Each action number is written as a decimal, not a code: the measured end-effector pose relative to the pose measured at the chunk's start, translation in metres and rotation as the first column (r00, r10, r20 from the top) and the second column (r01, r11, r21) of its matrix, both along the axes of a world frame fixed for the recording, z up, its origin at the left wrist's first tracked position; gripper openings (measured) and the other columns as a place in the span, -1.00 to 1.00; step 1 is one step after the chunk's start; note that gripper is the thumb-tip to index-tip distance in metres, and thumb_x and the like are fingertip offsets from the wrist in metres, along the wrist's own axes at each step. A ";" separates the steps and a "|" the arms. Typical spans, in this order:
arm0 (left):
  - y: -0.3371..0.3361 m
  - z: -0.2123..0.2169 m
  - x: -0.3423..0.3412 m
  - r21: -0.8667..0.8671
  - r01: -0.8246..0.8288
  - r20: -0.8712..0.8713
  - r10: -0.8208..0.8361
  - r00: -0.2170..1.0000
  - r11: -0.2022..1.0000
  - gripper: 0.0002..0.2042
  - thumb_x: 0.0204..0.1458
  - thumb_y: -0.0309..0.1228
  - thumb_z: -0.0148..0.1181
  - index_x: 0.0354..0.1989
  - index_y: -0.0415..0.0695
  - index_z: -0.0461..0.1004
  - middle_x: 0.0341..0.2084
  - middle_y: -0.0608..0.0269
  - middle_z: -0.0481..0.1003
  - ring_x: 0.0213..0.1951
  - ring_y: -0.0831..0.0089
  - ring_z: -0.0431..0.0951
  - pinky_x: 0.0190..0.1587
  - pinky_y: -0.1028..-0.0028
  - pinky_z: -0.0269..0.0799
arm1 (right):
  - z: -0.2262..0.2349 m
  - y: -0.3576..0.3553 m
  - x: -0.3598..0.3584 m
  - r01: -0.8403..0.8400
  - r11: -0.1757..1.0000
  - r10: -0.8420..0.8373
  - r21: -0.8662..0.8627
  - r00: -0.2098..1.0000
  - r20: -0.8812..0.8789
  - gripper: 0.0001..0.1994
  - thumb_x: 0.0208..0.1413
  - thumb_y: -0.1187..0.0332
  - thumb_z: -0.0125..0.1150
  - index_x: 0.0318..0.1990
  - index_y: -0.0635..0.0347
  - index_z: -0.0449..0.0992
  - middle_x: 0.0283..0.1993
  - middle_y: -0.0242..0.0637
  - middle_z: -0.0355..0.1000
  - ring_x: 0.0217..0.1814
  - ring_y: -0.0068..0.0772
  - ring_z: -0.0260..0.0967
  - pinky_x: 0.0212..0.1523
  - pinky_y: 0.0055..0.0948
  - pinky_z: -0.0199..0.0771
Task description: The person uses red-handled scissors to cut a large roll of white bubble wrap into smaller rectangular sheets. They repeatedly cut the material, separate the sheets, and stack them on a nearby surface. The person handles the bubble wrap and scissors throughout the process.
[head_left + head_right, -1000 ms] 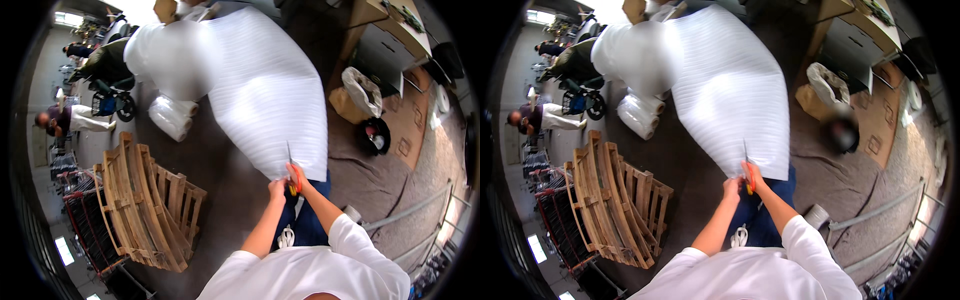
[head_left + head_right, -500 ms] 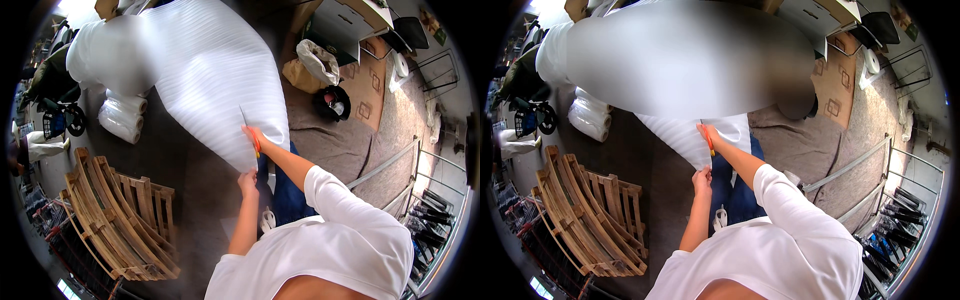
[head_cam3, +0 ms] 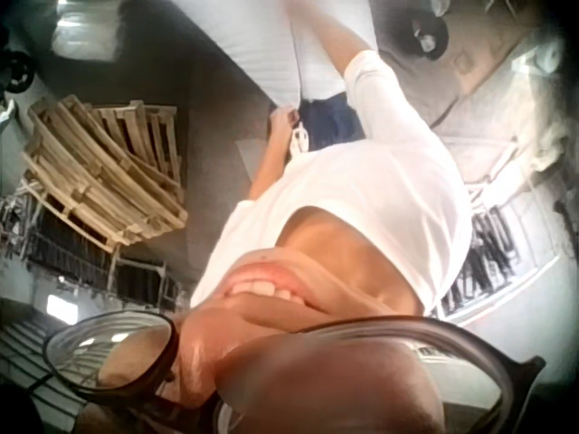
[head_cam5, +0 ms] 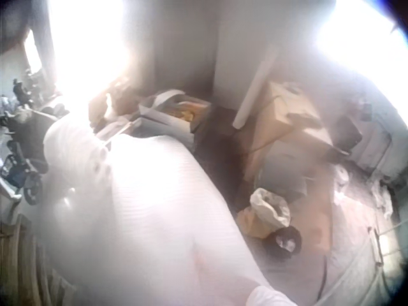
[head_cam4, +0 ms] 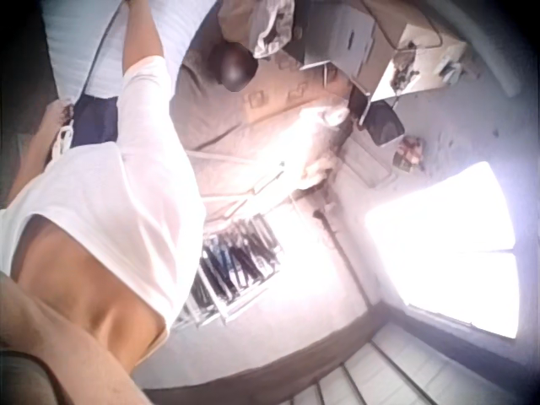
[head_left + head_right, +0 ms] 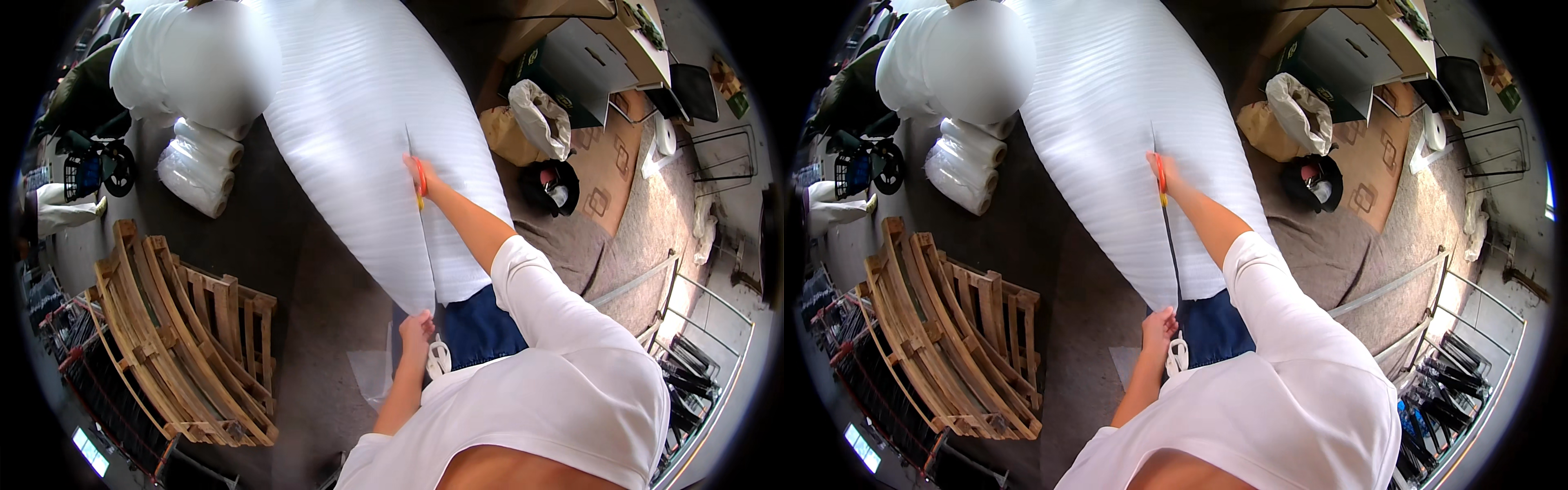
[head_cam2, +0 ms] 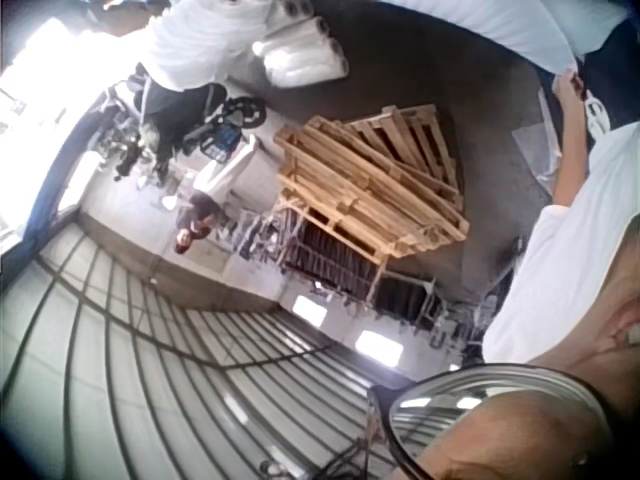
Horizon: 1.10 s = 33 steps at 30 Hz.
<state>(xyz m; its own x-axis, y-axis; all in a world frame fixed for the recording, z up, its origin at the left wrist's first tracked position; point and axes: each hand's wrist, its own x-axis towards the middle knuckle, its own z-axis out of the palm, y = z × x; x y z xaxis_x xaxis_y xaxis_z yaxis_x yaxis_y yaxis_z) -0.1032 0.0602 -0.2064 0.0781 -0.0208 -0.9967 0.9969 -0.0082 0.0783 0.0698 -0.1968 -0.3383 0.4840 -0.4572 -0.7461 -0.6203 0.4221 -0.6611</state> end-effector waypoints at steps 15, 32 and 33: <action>-0.009 -0.001 0.002 0.579 -0.280 0.048 0.310 0.949 0.766 -0.95 -0.28 -0.62 0.04 -0.63 -0.25 0.31 -0.74 0.23 0.29 -0.72 0.48 0.31 -0.68 0.55 0.37 | 0.001 -0.102 0.131 -0.289 0.943 0.298 0.168 0.954 -0.032 -0.55 -0.05 -0.08 -0.04 -0.46 0.21 0.32 -0.70 -0.33 0.22 -0.76 -0.59 0.11 -0.77 -0.56 0.14; -0.290 -0.053 0.278 -0.700 -0.330 0.150 0.582 0.799 0.633 -0.43 0.00 0.07 -0.18 -0.03 -0.20 0.23 -0.09 0.21 0.30 -0.02 0.33 0.28 0.03 0.37 0.15 | 0.083 -0.123 0.114 -0.358 0.924 0.381 -0.136 0.896 0.229 -0.63 0.04 0.06 -0.07 -0.46 0.27 0.27 -0.63 -0.32 0.23 -0.61 -0.58 0.16 -0.59 -0.56 0.19; -0.293 -0.058 0.288 -0.761 -0.325 0.117 0.611 0.783 0.562 -0.44 -0.01 0.06 -0.16 -0.04 -0.21 0.24 -0.10 0.21 0.32 -0.03 0.32 0.29 0.01 0.37 0.18 | 0.083 -0.125 0.114 -0.341 0.925 0.374 -0.166 0.892 0.254 -0.62 0.04 0.06 -0.07 -0.45 0.27 0.27 -0.63 -0.32 0.24 -0.61 -0.58 0.17 -0.58 -0.55 0.20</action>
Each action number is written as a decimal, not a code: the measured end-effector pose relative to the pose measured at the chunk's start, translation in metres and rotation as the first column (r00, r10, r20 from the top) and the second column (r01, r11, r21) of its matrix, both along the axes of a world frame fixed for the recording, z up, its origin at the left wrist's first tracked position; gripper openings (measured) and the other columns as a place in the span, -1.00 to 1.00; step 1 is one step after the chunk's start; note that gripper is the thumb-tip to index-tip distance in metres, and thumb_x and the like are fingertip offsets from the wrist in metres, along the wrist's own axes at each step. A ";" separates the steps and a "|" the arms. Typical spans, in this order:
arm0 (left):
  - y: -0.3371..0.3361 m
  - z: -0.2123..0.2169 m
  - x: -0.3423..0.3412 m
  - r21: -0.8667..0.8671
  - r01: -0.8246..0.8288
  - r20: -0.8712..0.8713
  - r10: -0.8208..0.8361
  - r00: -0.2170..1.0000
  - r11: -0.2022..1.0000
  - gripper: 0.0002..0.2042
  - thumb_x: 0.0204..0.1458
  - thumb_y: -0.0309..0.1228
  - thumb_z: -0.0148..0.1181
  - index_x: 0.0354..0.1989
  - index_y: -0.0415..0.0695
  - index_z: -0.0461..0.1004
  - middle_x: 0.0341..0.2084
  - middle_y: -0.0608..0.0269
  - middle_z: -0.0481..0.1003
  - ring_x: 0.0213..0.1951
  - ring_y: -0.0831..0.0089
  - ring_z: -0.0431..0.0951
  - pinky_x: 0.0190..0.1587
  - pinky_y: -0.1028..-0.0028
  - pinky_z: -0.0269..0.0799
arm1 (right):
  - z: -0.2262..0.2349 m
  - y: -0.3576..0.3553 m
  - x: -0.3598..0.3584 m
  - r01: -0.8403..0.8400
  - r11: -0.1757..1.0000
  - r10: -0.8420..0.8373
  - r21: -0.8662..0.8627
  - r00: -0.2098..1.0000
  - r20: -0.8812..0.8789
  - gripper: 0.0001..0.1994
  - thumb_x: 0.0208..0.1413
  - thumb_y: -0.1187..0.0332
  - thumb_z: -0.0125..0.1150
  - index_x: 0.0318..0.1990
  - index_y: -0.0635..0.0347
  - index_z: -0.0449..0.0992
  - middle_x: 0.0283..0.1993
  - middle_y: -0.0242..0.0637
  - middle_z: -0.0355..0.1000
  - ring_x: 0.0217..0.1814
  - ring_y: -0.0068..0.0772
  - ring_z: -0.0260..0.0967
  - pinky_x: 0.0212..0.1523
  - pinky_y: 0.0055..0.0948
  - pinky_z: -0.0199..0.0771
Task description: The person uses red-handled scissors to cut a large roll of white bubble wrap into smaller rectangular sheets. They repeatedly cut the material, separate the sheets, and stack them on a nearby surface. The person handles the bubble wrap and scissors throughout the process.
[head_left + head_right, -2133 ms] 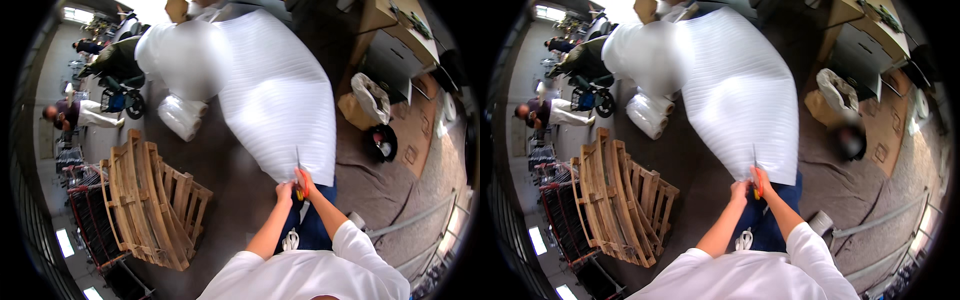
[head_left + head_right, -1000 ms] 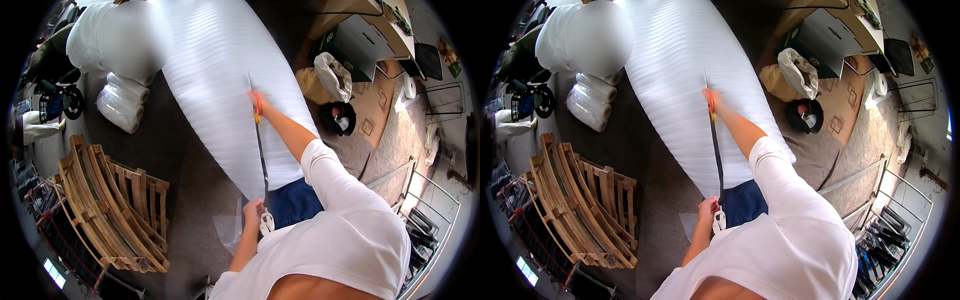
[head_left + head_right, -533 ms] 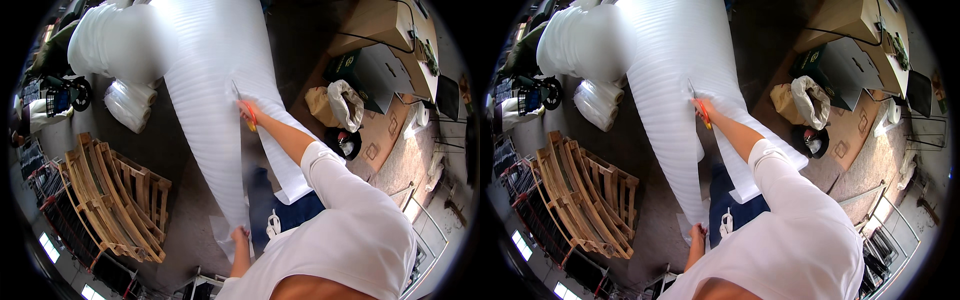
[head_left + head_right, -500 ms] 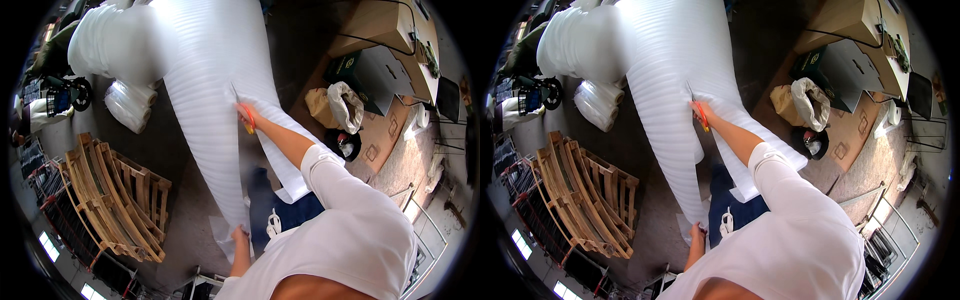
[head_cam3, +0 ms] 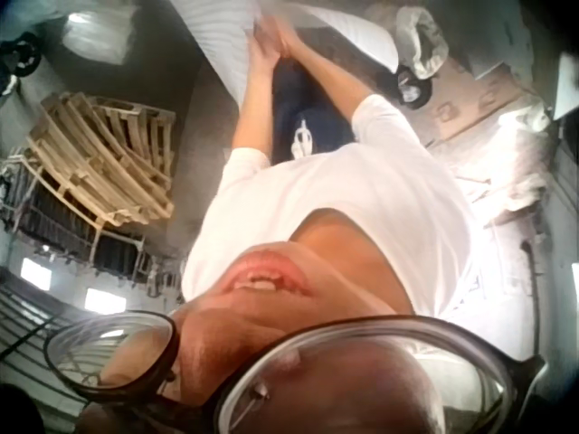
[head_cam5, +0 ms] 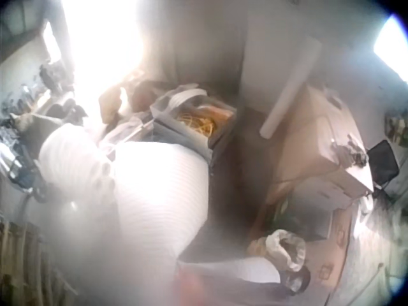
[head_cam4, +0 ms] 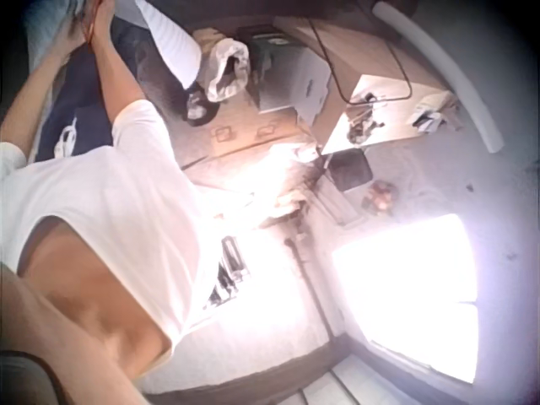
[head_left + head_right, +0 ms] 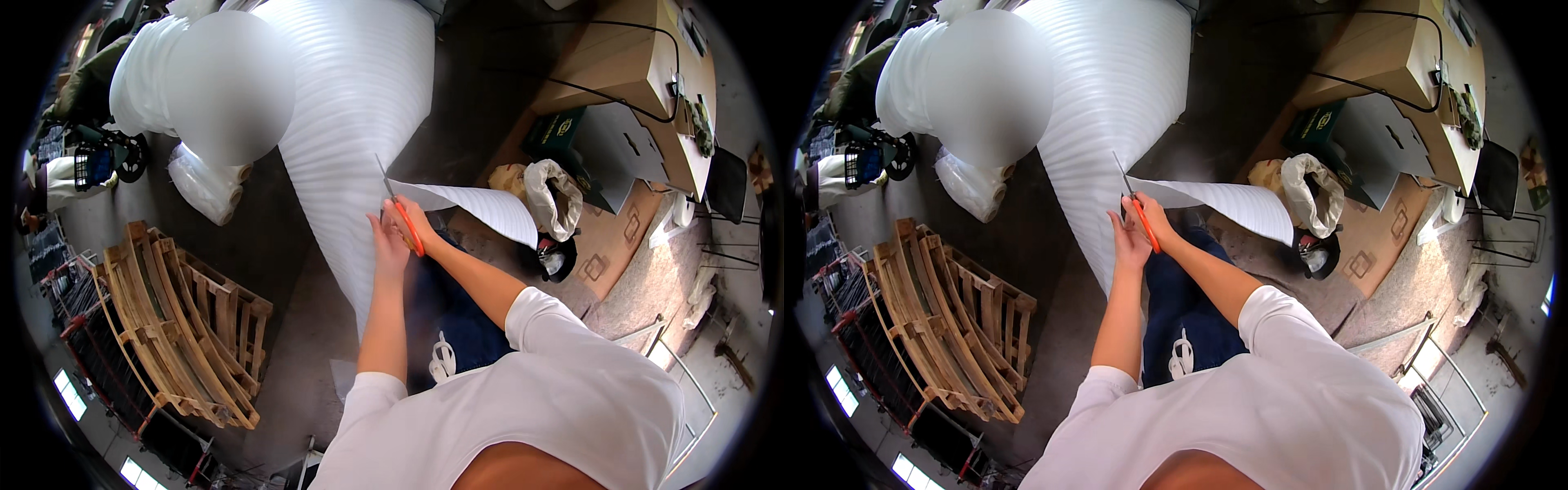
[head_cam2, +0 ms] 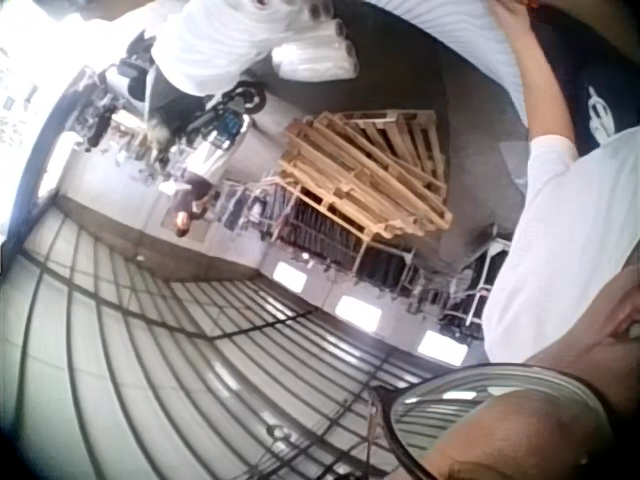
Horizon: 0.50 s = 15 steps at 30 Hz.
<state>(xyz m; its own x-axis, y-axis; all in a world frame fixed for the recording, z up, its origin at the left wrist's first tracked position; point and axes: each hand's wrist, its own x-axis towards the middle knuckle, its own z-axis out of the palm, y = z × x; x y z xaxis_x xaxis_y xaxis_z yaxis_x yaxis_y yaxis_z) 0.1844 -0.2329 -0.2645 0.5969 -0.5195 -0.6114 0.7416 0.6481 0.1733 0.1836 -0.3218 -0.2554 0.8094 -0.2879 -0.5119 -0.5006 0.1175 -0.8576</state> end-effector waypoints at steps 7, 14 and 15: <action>-0.011 -0.022 0.028 0.360 -0.106 -0.303 0.224 0.926 0.927 -0.69 -0.03 -0.17 0.04 -0.31 -0.20 0.36 -0.39 0.21 0.41 -0.29 0.37 0.42 -0.29 0.48 0.35 | 0.010 -0.007 0.004 0.130 0.959 -0.102 0.252 0.987 -0.122 -0.63 0.06 0.04 -0.09 -0.47 0.22 0.28 -0.68 -0.39 0.21 -0.70 -0.63 0.11 -0.70 -0.62 0.14; -0.009 0.014 0.037 0.552 0.011 -0.285 0.176 0.942 0.834 -0.81 -0.01 -0.27 0.04 -0.50 -0.15 0.36 -0.61 0.32 0.38 -0.63 0.61 0.31 -0.67 0.60 0.18 | 0.007 0.018 0.017 0.360 0.822 -0.266 0.441 0.928 -0.260 -0.65 0.08 0.05 -0.12 -0.47 0.18 0.25 -0.69 -0.45 0.17 -0.74 -0.70 0.06 -0.74 -0.69 0.09; -0.013 0.019 0.040 0.617 -0.008 -0.281 0.230 0.932 0.787 -0.80 0.00 -0.28 0.03 -0.53 -0.14 0.35 -0.64 0.34 0.38 -0.66 0.64 0.28 -0.70 0.61 0.15 | 0.008 0.020 0.020 0.343 0.834 -0.270 0.432 0.937 -0.223 -0.66 0.08 0.06 -0.12 -0.47 0.18 0.25 -0.69 -0.45 0.16 -0.74 -0.70 0.05 -0.74 -0.69 0.08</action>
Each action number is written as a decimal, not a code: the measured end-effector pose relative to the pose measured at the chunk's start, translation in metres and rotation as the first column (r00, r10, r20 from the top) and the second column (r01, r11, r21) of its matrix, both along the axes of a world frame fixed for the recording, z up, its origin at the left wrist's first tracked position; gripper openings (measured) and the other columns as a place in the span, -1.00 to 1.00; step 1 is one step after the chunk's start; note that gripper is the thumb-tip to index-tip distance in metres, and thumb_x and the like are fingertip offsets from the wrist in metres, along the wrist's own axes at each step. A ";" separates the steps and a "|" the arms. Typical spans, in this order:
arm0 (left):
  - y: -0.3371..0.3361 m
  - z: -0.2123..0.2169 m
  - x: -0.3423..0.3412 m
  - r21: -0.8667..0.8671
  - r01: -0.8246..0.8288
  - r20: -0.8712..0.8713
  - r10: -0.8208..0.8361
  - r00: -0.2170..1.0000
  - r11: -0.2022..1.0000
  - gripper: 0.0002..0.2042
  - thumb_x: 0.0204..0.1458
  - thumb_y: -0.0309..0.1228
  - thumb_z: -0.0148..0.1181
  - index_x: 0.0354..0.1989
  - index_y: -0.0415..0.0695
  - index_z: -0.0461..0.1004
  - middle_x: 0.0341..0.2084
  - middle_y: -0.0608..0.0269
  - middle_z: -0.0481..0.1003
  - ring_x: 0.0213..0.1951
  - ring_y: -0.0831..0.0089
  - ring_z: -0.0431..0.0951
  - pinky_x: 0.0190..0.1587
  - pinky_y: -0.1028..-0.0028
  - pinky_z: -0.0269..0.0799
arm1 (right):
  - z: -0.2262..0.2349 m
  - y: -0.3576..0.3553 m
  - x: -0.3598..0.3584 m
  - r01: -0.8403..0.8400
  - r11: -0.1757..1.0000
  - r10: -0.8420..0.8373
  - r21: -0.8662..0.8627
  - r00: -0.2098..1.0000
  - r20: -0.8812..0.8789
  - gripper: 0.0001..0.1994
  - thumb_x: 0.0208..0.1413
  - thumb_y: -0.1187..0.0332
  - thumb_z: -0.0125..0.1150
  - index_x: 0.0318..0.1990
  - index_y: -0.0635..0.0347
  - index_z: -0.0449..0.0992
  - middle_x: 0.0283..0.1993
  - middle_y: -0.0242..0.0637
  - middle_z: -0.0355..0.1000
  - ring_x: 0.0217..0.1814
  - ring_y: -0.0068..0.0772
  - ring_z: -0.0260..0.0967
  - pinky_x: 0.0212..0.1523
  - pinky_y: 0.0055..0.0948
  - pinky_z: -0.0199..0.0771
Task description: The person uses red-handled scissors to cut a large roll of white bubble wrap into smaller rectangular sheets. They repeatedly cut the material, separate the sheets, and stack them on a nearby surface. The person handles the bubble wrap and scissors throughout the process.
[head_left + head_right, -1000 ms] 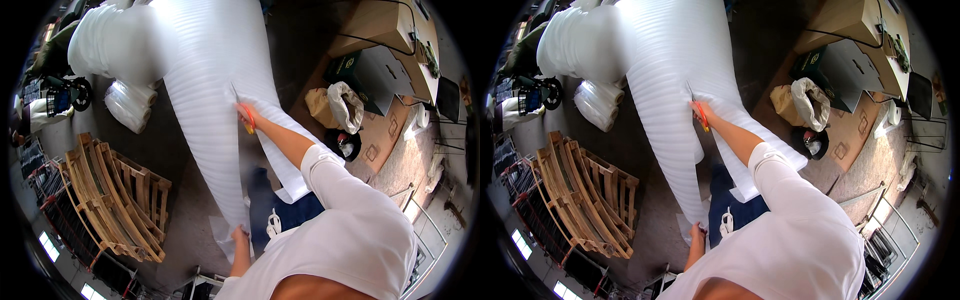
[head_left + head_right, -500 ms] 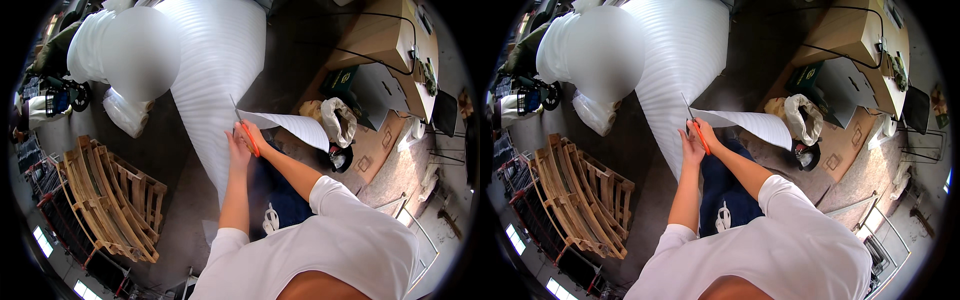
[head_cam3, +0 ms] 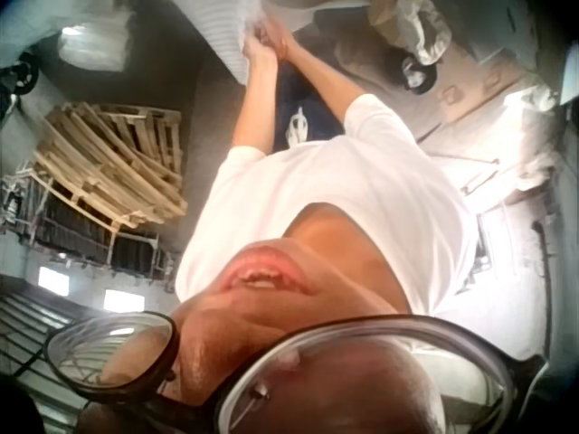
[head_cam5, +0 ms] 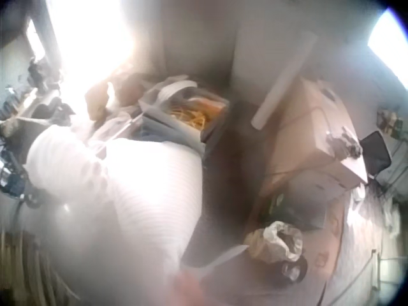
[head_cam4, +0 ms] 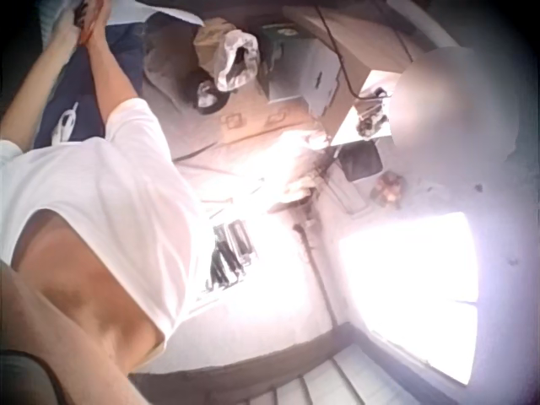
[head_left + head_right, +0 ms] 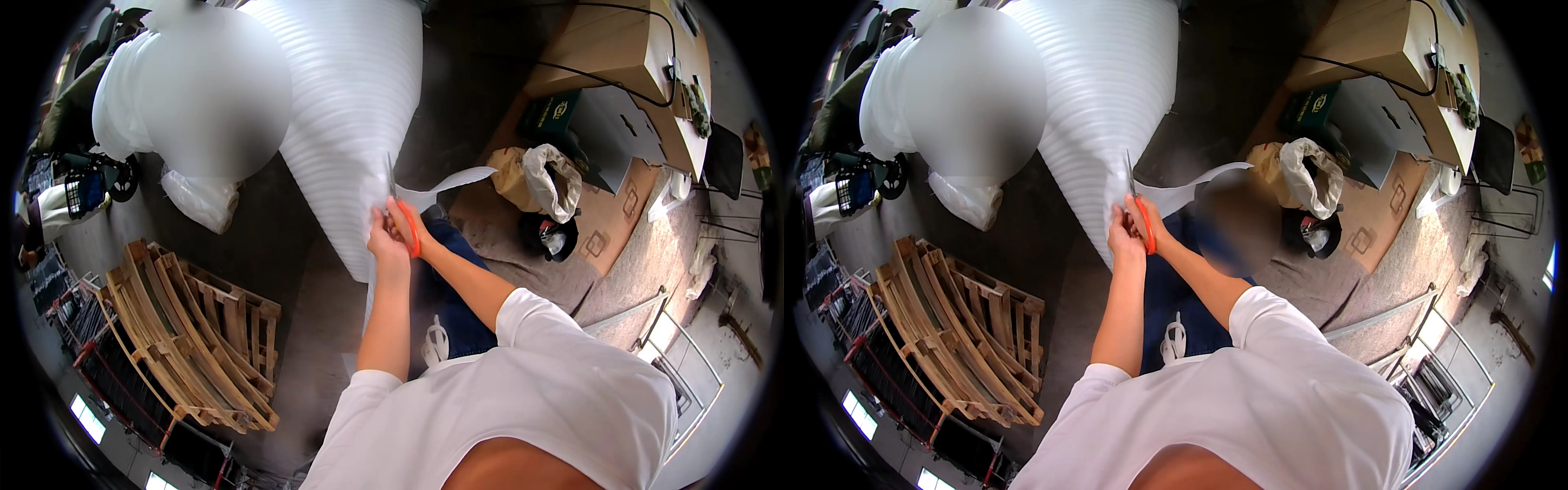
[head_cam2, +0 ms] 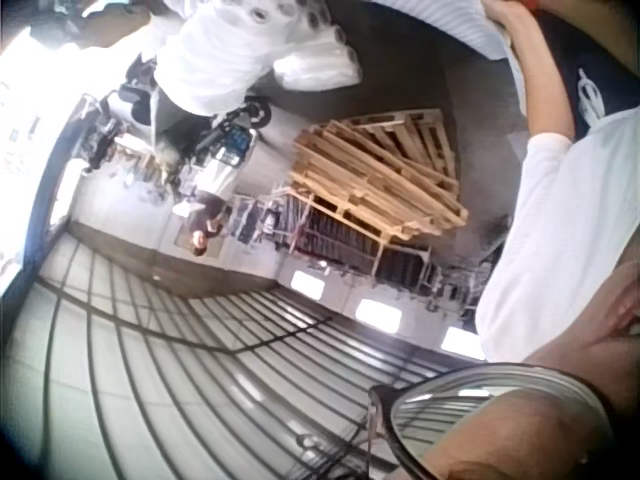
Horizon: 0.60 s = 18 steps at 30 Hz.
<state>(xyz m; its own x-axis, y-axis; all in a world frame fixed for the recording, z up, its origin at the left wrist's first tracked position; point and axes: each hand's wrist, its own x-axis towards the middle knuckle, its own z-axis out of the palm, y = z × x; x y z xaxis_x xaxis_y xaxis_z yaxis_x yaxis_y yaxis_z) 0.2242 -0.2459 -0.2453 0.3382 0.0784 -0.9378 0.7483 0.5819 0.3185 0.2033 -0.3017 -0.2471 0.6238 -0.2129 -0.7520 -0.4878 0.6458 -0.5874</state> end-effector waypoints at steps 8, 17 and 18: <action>0.001 0.035 0.031 0.034 -0.016 0.058 0.014 0.998 0.999 -0.81 0.03 -0.34 -0.04 -0.39 -0.26 0.32 -0.47 0.21 0.39 -0.45 0.46 0.38 -0.43 0.54 0.30 | 0.013 0.010 0.026 0.098 0.994 -0.103 0.055 0.988 0.115 -0.68 0.09 0.08 -0.12 -0.45 0.18 0.25 -0.73 -0.46 0.12 -0.77 -0.70 0.01 -0.77 -0.70 0.01; 0.018 0.069 0.049 0.061 0.067 0.104 -0.073 0.992 0.996 -0.77 0.05 -0.41 -0.07 -0.23 -0.35 0.30 -0.32 0.16 0.38 -0.26 0.42 0.37 -0.19 0.49 0.27 | 0.011 0.022 0.061 0.144 0.988 -0.139 -0.050 0.986 0.095 -0.57 0.08 -0.06 -0.22 -0.46 0.18 0.23 -0.73 -0.44 0.08 -0.78 -0.69 -0.02 -0.76 -0.68 0.00; 0.018 0.074 0.051 0.124 0.064 0.090 -0.075 0.993 0.990 -0.77 0.04 -0.42 -0.07 -0.21 -0.36 0.29 -0.29 0.16 0.38 -0.23 0.41 0.37 -0.16 0.49 0.26 | 0.013 0.021 0.066 0.136 0.990 -0.132 -0.037 0.987 0.093 -0.56 0.07 -0.08 -0.23 -0.46 0.18 0.23 -0.72 -0.44 0.08 -0.78 -0.68 -0.02 -0.76 -0.67 0.01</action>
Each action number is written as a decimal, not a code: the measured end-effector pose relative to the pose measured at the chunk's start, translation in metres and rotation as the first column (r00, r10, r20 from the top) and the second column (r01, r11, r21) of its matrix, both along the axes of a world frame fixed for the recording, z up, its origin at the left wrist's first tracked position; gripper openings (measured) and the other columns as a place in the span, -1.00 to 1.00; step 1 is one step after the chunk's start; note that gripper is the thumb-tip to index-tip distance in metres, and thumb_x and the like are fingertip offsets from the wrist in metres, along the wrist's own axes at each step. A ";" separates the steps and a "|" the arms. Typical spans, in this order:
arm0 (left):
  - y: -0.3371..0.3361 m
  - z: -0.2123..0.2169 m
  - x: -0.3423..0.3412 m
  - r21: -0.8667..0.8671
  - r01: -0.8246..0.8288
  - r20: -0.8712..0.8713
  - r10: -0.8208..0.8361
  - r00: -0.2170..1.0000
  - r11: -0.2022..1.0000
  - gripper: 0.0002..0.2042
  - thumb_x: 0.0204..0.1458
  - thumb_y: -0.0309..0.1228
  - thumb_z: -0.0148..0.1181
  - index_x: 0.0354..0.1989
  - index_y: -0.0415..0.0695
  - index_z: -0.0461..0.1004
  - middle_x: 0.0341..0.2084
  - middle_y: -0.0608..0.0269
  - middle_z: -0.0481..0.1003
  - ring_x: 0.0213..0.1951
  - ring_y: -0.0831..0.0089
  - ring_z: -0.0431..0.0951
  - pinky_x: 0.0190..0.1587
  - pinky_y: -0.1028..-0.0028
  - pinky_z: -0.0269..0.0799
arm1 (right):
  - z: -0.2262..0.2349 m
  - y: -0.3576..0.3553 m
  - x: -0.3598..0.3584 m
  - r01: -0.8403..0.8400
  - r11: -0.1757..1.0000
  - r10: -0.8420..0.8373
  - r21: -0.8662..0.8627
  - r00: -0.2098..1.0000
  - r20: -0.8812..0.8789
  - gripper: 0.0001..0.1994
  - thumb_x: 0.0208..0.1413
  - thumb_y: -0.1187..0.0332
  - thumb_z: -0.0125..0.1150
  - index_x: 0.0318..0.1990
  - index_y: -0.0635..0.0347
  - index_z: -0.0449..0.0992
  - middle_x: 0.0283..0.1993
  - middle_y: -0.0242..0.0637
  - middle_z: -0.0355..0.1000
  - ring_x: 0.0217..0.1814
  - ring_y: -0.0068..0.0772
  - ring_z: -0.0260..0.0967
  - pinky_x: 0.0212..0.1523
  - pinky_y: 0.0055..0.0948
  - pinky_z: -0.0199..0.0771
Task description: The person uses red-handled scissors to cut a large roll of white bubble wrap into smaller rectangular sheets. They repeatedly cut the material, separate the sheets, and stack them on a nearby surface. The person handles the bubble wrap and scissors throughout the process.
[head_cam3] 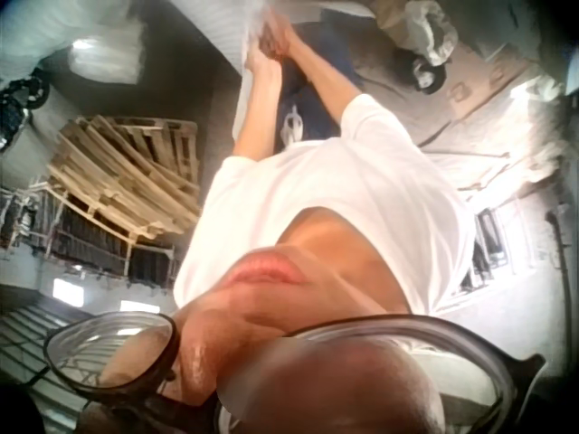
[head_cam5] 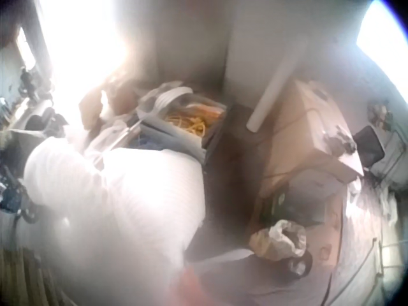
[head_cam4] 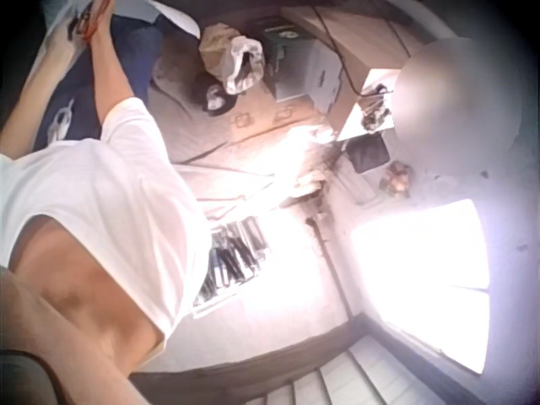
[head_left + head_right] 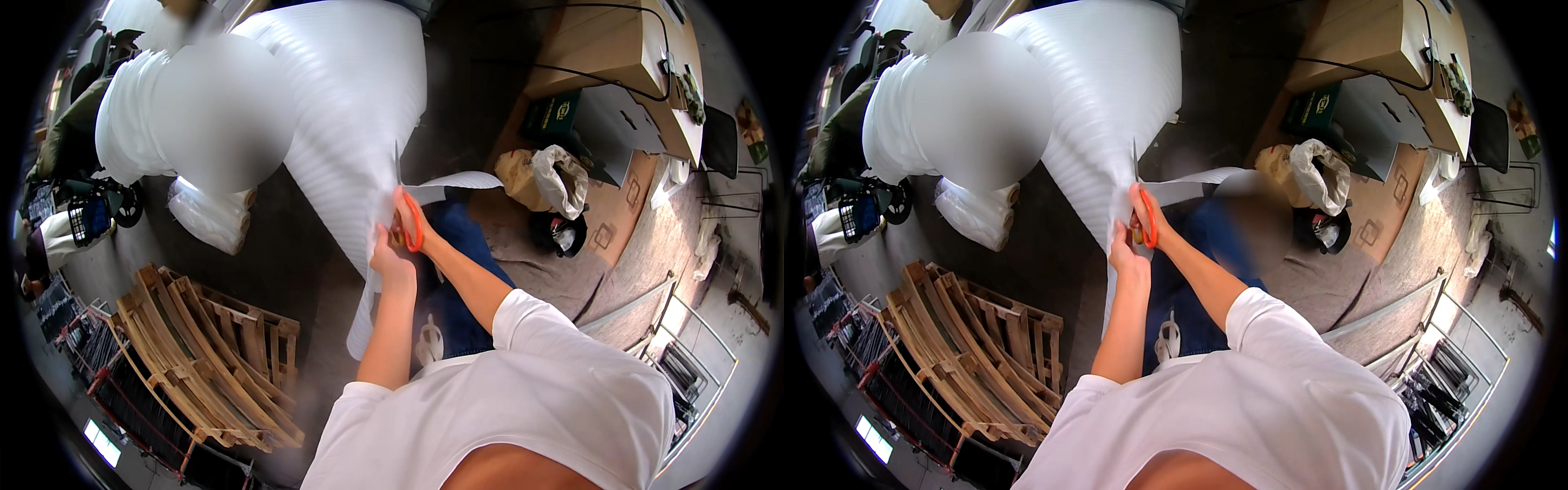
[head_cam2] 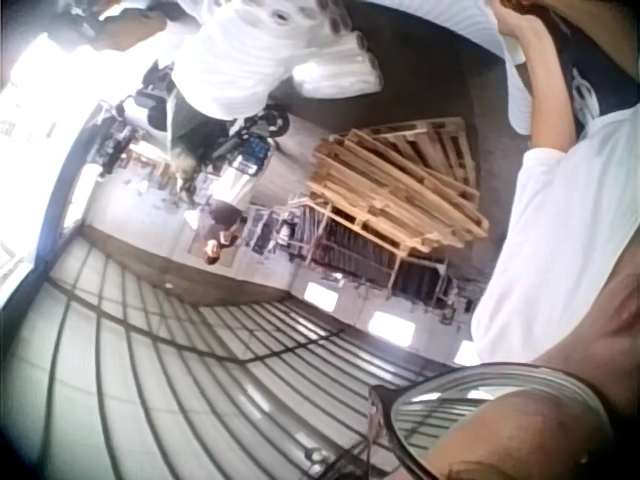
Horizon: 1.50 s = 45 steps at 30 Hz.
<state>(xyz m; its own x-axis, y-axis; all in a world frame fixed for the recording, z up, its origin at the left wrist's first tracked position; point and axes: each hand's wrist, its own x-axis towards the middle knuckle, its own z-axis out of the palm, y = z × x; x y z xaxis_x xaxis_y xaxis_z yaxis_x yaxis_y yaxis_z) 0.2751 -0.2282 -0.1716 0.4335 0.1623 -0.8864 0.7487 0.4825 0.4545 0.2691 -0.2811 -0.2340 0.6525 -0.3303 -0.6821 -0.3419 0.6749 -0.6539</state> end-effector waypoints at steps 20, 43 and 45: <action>0.054 0.001 -0.016 0.122 -0.114 -0.114 0.128 0.985 0.986 -0.59 -0.08 -0.31 0.13 -0.06 -0.23 0.27 -0.11 0.31 0.30 -0.06 0.54 0.23 0.10 0.52 -0.10 | -0.056 -0.052 0.115 -0.065 0.994 0.053 0.089 0.989 0.138 -0.35 0.04 -0.15 -0.26 -0.07 0.38 0.27 -0.17 -0.17 0.31 -0.16 -0.43 0.28 -0.18 -0.49 0.32; -0.024 -0.055 0.062 -0.323 -0.543 -0.063 0.555 0.829 0.775 -0.42 0.03 -0.02 -0.16 0.09 -0.22 0.05 0.07 0.10 0.10 0.13 0.29 0.03 0.11 0.34 -0.03 | -0.067 -0.169 0.287 -0.194 0.979 0.185 -0.063 0.975 -0.123 -0.52 -0.03 -0.17 -0.12 -0.51 0.13 0.19 -0.71 -0.46 0.05 -0.79 -0.66 -0.05 -0.81 -0.65 0.03; -0.066 -0.082 0.106 -0.423 -0.080 0.252 0.202 0.946 0.903 -0.35 -0.06 0.04 -0.06 0.09 -0.17 0.03 0.09 0.15 0.09 0.17 0.32 -0.06 0.19 0.27 -0.23 | -0.062 -0.169 0.288 -0.194 0.969 0.178 -0.151 0.978 -0.112 -0.52 -0.02 -0.16 -0.13 -0.51 0.14 0.19 -0.72 -0.46 0.05 -0.79 -0.66 -0.04 -0.81 -0.64 0.04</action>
<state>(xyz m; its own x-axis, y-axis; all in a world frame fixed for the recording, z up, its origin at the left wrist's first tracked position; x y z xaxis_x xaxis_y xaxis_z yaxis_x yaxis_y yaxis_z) 0.3808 -0.2938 -0.2532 0.6750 -0.1024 -0.7307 0.5272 0.7597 0.3806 0.5575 -0.4499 -0.2957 0.6459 -0.3195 -0.6934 -0.5186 0.4829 -0.7056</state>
